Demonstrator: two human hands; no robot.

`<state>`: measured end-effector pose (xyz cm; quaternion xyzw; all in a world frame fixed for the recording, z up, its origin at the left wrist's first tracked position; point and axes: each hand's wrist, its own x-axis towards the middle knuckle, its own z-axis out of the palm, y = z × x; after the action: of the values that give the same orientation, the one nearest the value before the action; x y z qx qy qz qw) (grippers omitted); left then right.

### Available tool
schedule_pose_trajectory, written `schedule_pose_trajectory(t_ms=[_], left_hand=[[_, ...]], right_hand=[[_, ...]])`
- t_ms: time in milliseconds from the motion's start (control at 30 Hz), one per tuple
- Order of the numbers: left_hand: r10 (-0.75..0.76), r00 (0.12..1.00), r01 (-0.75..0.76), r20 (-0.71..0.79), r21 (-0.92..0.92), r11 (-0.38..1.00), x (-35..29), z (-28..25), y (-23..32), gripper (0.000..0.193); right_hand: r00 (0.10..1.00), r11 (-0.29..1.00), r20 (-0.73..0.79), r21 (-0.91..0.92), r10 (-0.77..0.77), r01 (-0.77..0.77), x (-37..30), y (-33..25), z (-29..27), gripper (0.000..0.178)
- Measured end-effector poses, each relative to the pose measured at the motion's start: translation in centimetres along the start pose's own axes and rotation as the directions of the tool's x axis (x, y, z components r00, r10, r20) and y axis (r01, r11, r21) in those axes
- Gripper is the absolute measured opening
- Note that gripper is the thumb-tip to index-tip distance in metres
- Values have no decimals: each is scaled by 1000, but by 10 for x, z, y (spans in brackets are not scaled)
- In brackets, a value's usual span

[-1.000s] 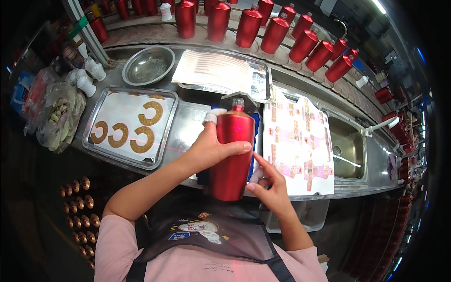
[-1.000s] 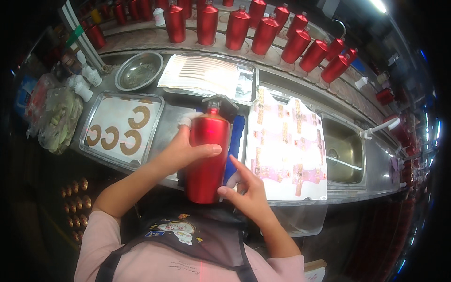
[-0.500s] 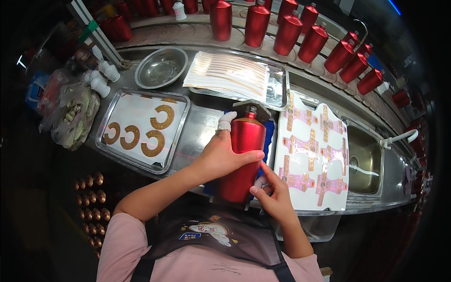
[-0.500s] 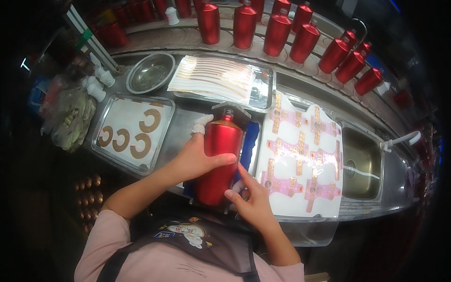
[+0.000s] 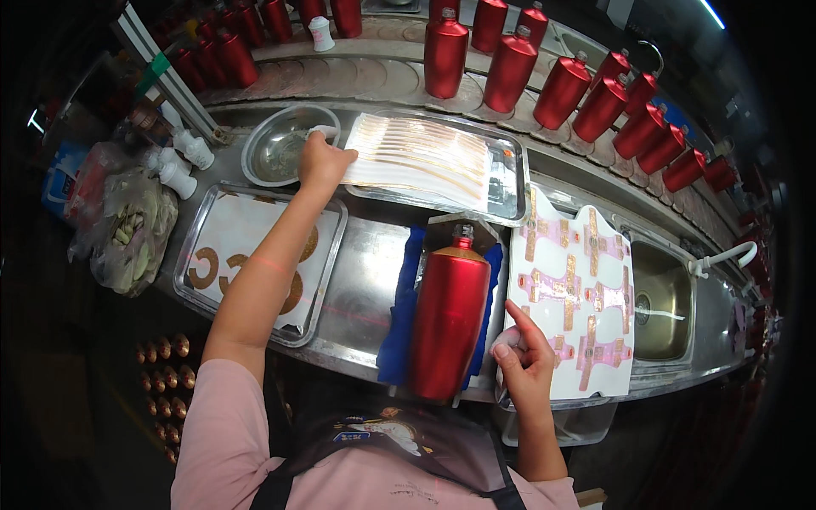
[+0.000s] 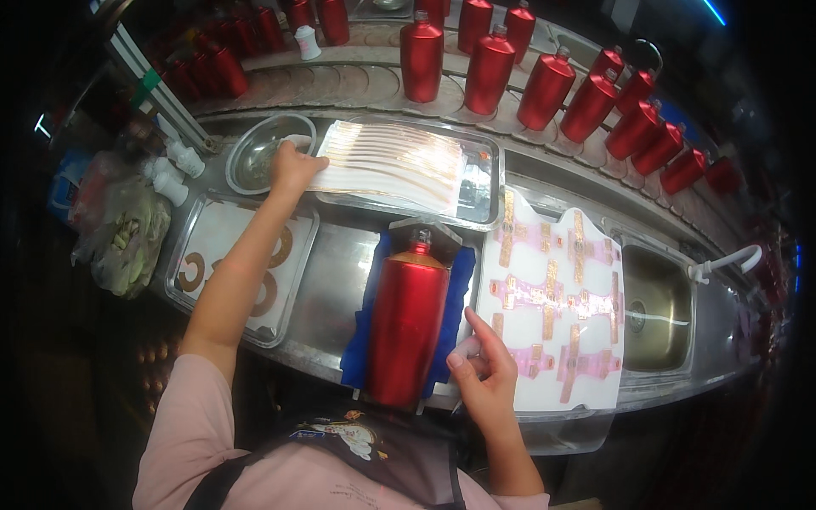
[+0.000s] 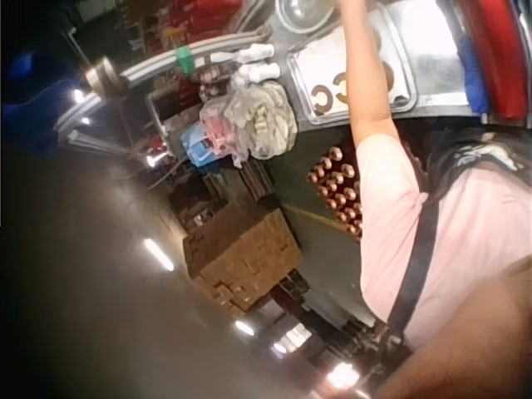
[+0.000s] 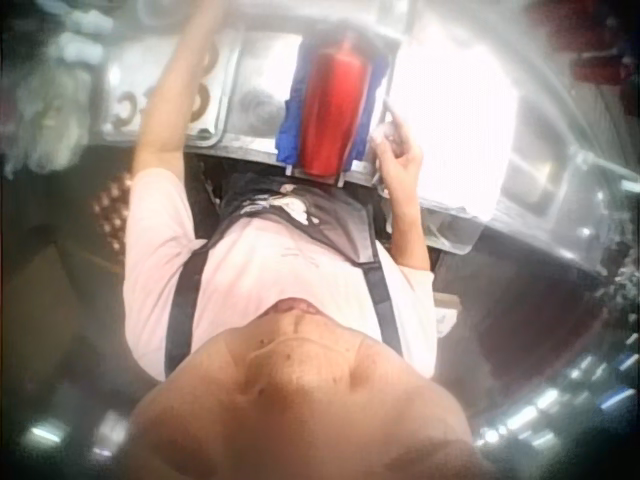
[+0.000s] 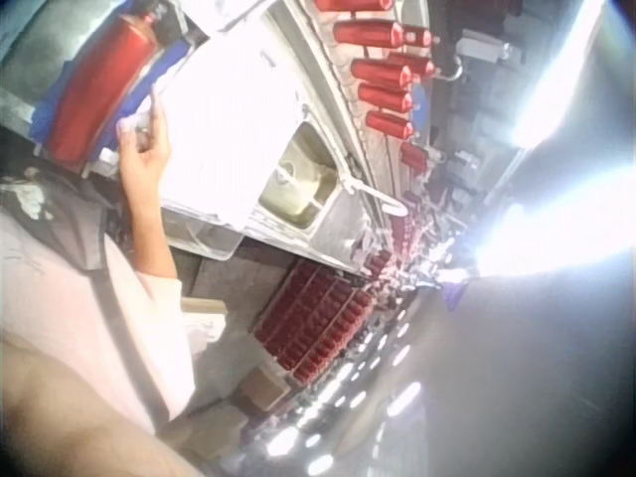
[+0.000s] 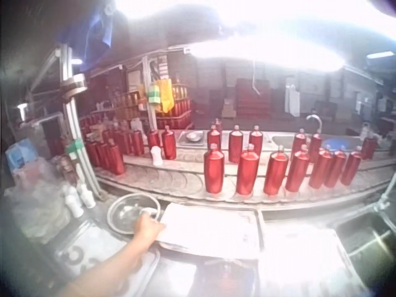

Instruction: The person applies a gold crescent-shaped sticker to the neck of a red cylindrical container, then places a red label on the body of the container and smooths it with a blue cloth. The person repeats the process on a second container.

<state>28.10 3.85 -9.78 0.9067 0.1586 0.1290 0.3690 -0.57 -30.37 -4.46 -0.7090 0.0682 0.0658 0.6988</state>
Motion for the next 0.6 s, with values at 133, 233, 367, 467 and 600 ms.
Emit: schedule_pose_trajectory(t_ms=[133,233,367,467,600], left_hand=[[80,995,-75,-57,85,994,-3,-8,4,43],[233,969,-199,-78,309,930,-9,-19,18,36],[402,915,-398,-42,74,914,-37,-27,70,20],[582,789,-551,198,-192,812,-75,-29,132,31],[801,551,-604,234,-551,576,-132,-43,197,45]], right_hand=[[998,999,-43,-21,46,-47,2,-1,1,61],[999,999,-37,-38,20,-22,4,-6,0,59],[984,974,-78,-172,-161,146,29,-33,1,56],[931,919,-81,-214,-355,331,77,-66,8,55],[963,950,158,-188,-219,248,125,-102,4,58]])
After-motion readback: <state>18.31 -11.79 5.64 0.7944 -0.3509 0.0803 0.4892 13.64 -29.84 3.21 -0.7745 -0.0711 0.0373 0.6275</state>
